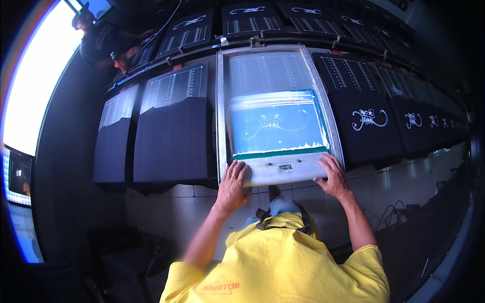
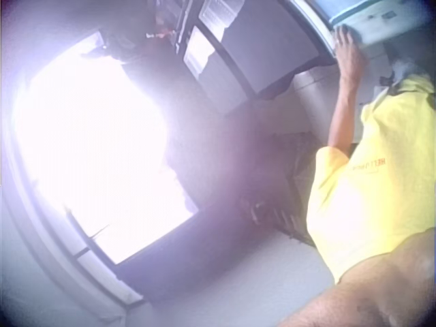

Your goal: The person performs screen printing on black shirts using a manual press. They lower a screen frame over each shirt, apply ink by pulling a squeegee across the mesh, lift the frame, and move to the next shirt platen.

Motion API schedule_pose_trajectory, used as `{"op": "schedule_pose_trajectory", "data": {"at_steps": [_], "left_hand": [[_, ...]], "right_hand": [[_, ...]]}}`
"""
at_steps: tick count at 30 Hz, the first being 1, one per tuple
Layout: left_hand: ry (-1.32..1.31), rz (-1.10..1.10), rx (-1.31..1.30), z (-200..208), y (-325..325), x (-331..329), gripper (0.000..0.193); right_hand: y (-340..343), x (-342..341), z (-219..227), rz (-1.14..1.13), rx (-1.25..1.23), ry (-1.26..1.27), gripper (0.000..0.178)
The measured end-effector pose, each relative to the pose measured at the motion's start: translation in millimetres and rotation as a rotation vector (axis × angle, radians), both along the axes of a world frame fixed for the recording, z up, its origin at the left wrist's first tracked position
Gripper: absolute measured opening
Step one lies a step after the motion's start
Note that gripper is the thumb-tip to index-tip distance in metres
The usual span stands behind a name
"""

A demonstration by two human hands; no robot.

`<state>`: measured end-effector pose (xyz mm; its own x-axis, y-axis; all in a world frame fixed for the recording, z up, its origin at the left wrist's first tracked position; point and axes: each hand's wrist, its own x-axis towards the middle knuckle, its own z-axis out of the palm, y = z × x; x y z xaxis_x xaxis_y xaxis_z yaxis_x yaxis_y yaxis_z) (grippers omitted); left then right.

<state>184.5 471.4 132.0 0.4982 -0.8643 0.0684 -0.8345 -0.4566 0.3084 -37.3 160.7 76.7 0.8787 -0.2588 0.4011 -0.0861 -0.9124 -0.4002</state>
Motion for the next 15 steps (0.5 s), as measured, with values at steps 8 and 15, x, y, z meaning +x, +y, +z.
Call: {"op": "schedule_pose_trajectory", "data": {"at_steps": [8, 15], "left_hand": [[0.139, 0.469, -0.396, -37.7, 12.1, 64.5, 0.044], [0.27, 0.627, -0.359, -38.8, -5.6, 92.0, 0.028]], "right_hand": [[-83.6, 22.3, -56.7, -0.551, 0.475, -0.18, 0.031], [-126.0, 51.5, -77.5, -0.643, 0.663, -0.153, 0.022]]}}
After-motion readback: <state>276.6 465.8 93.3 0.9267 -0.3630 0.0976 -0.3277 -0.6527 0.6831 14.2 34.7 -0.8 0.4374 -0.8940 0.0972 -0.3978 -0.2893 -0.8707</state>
